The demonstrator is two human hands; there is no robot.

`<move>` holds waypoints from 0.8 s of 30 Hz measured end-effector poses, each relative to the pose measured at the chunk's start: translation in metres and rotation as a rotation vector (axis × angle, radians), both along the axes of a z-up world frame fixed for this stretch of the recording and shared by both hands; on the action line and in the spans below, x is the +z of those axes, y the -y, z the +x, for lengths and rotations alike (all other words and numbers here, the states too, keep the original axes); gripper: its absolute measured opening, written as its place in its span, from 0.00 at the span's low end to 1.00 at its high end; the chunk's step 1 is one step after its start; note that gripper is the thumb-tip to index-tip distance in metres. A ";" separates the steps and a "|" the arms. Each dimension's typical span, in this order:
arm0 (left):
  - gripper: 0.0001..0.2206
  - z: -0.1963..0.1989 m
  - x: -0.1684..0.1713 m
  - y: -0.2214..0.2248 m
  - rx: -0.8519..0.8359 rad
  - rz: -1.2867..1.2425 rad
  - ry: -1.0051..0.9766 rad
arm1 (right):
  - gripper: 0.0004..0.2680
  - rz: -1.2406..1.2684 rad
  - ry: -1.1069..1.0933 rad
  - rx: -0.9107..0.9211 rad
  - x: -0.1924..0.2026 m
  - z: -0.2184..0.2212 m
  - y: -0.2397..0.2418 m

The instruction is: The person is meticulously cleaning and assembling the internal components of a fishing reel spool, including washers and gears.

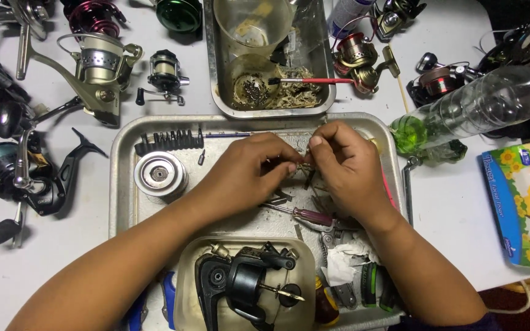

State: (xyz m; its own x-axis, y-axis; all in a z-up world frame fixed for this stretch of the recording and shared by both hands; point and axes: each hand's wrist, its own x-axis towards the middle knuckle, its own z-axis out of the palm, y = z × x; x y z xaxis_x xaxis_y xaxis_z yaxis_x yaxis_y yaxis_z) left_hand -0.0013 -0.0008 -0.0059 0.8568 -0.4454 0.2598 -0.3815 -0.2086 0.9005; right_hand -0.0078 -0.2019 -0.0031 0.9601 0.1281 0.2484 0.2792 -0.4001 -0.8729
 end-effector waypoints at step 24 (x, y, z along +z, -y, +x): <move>0.03 0.002 0.001 0.001 0.227 -0.307 -0.091 | 0.05 -0.130 0.122 0.145 0.014 -0.002 -0.006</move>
